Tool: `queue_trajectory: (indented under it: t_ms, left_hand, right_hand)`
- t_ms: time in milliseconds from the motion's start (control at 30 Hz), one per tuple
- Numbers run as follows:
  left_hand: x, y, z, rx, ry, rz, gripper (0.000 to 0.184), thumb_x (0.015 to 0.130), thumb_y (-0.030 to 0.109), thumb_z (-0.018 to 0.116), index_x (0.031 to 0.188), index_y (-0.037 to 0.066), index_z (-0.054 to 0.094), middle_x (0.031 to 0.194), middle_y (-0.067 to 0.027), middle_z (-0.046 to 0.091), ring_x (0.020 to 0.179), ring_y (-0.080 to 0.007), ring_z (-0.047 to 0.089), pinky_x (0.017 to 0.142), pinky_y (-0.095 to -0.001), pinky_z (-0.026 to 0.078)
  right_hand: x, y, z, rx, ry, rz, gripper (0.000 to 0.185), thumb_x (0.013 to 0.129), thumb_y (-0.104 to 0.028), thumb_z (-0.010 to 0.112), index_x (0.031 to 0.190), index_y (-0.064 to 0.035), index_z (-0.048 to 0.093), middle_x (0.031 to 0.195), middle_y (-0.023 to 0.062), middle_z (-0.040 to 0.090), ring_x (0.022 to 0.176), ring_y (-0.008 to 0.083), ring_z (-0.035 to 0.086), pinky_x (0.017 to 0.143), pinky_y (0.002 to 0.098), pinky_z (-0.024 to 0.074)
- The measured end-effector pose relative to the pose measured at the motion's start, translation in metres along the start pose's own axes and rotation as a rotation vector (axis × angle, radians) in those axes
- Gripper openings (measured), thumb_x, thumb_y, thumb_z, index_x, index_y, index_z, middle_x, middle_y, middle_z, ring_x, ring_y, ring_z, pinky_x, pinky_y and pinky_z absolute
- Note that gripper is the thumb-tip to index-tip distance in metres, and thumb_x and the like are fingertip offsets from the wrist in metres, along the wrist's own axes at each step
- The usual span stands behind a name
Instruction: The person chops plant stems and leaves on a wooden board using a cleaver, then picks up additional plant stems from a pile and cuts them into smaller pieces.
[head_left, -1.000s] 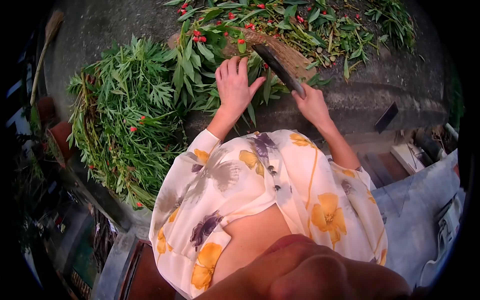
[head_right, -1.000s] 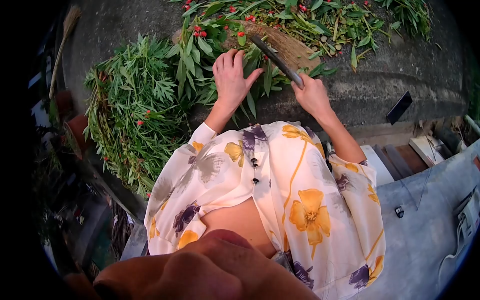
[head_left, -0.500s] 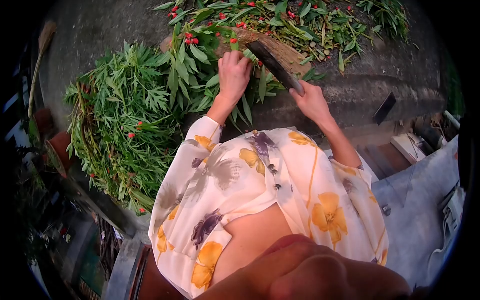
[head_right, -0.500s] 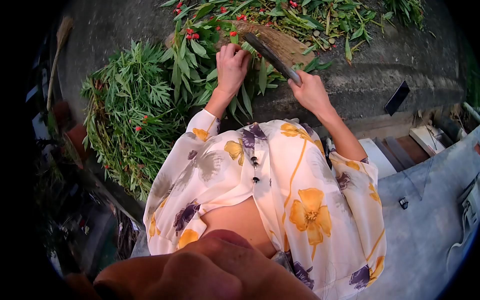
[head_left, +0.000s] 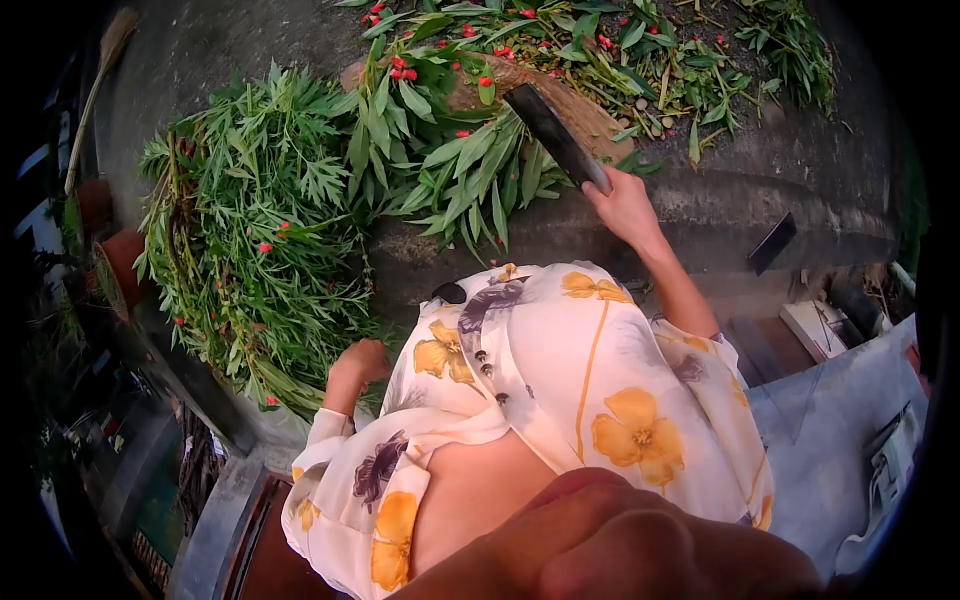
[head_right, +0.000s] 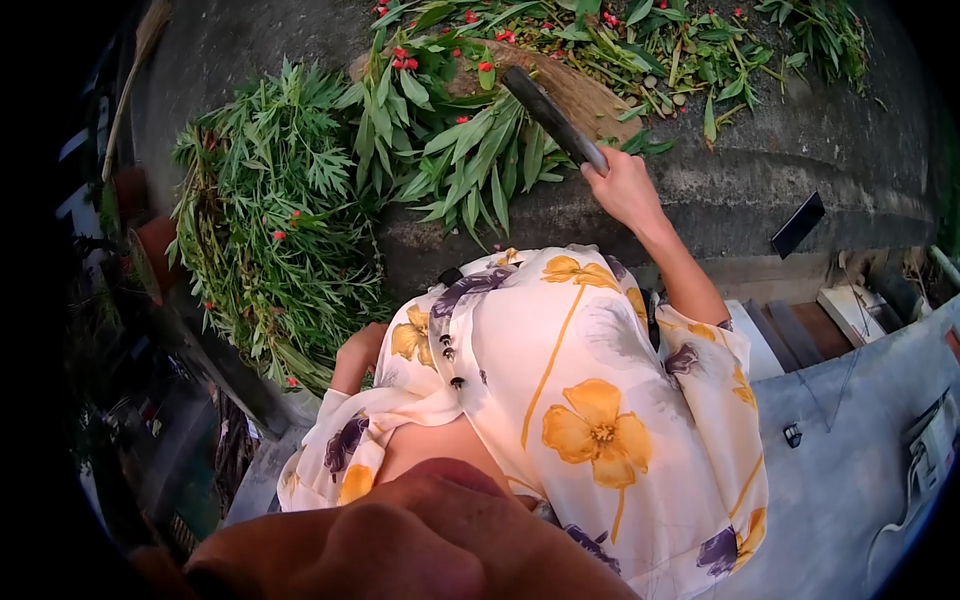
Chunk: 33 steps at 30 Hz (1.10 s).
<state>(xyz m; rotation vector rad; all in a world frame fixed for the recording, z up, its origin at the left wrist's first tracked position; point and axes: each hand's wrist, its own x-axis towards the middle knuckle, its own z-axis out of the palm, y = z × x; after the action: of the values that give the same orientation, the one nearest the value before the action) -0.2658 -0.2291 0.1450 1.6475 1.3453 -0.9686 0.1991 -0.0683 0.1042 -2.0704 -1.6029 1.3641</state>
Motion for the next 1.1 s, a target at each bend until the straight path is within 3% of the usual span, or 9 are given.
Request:
queue_trajectory:
  t_ms: [100, 167, 233, 467, 533, 633, 800, 933, 1100]
  left_hand:
    - [0.002, 0.036, -0.076, -0.297, 0.32, -0.019, 0.025, 0.094, 0.024, 0.064, 0.091, 0.002, 0.075, 0.079, -0.0237, 0.069, 0.078, -0.0452, 0.068, 0.072, -0.0504, 0.055]
    - [0.029, 0.069, -0.123, -0.734, 0.79, 0.084, 0.017, 0.097, 0.012, 0.066, 0.105, -0.003, 0.072, 0.077, -0.0106, 0.07, 0.065, -0.0191, 0.069, 0.062, -0.0289, 0.054]
    - [0.082, 0.112, -0.178, -0.589, 1.209, 0.42, 0.024, 0.087, 0.009, 0.076, 0.108, 0.001, 0.069, 0.104, -0.015, 0.066, 0.093, -0.0332, 0.065, 0.081, -0.0417, 0.053]
    - [0.18, 0.126, -0.216, -0.53, 1.403, 0.534, 0.026, 0.092, 0.015, 0.071, 0.113, 0.001, 0.068, 0.111, -0.0149, 0.066, 0.099, -0.0362, 0.066, 0.086, -0.0446, 0.053]
    - [0.22, 0.063, -0.25, -0.534, 1.585, 0.101, 0.024, 0.094, 0.017, 0.069, 0.111, -0.001, 0.069, 0.109, -0.0164, 0.067, 0.097, -0.0368, 0.067, 0.083, -0.0457, 0.053]
    - [0.254, 0.03, -0.258, -0.542, 1.616, 0.058, 0.027, 0.096, 0.02, 0.066, 0.112, -0.001, 0.07, 0.101, -0.018, 0.071, 0.092, -0.0374, 0.069, 0.081, -0.0453, 0.053]
    - [0.258, -0.027, -0.263, -0.774, 1.08, 0.054, 0.031, 0.101, 0.023, 0.059, 0.119, 0.002, 0.071, 0.089, -0.0122, 0.076, 0.086, -0.0183, 0.073, 0.079, -0.0355, 0.057]
    - [0.248, -0.011, -0.26, -0.12, 1.424, -0.072, 0.031, 0.1, 0.024, 0.063, 0.12, 0.001, 0.069, 0.113, -0.0174, 0.072, 0.088, -0.0276, 0.073, 0.079, -0.0386, 0.057]
    - [0.227, 0.051, -0.282, -0.408, 1.49, 0.063, 0.031, 0.092, 0.026, 0.071, 0.106, -0.001, 0.07, 0.104, -0.0189, 0.068, 0.097, -0.0391, 0.068, 0.085, -0.0488, 0.053]
  right_hand:
    - [-0.004, 0.0, -0.001, -0.021, 0.016, 0.016, 0.026, 0.092, -0.021, 0.068, 0.103, 0.0019, 0.066, 0.067, 0.0203, 0.059, 0.063, 0.038, 0.061, 0.064, 0.043, 0.0483]
    - [-0.009, -0.004, 0.0, 0.012, 0.033, -0.006, 0.025, 0.092, -0.021, 0.068, 0.102, 0.0019, 0.066, 0.065, 0.0197, 0.059, 0.061, 0.0361, 0.06, 0.063, 0.0426, 0.048]
    - [-0.012, -0.007, -0.003, 0.041, 0.078, -0.02, 0.025, 0.092, -0.021, 0.068, 0.098, 0.0024, 0.066, 0.063, 0.0184, 0.058, 0.057, 0.0312, 0.059, 0.061, 0.0414, 0.0471]
    - [-0.023, 0.006, 0.005, 0.063, 0.111, 0.003, 0.026, 0.092, -0.022, 0.069, 0.095, 0.003, 0.065, 0.064, 0.0183, 0.06, 0.057, 0.0286, 0.06, 0.06, 0.0406, 0.0467]
    - [-0.027, 0.012, 0.013, 0.092, 0.113, 0.019, 0.026, 0.091, -0.023, 0.07, 0.093, 0.0031, 0.065, 0.064, 0.0182, 0.059, 0.056, 0.0277, 0.058, 0.059, 0.0405, 0.0463]
    - [-0.019, 0.013, 0.017, 0.125, 0.119, -0.012, 0.026, 0.091, -0.023, 0.07, 0.092, 0.003, 0.064, 0.063, 0.0178, 0.058, 0.055, 0.0275, 0.056, 0.058, 0.0403, 0.0458]
    - [-0.021, 0.006, 0.016, 0.067, 0.126, -0.025, 0.026, 0.091, -0.023, 0.071, 0.091, 0.003, 0.064, 0.063, 0.018, 0.057, 0.055, 0.029, 0.055, 0.059, 0.0407, 0.046]
    - [-0.019, 0.008, 0.018, 0.102, 0.108, -0.002, 0.026, 0.091, -0.022, 0.071, 0.091, 0.003, 0.064, 0.063, 0.0184, 0.057, 0.056, 0.0301, 0.055, 0.059, 0.0406, 0.0465]
    - [-0.019, 0.004, 0.017, 0.127, 0.125, -0.025, 0.025, 0.092, -0.021, 0.07, 0.093, 0.003, 0.065, 0.063, 0.0165, 0.058, 0.056, 0.0248, 0.057, 0.059, 0.0391, 0.0464]
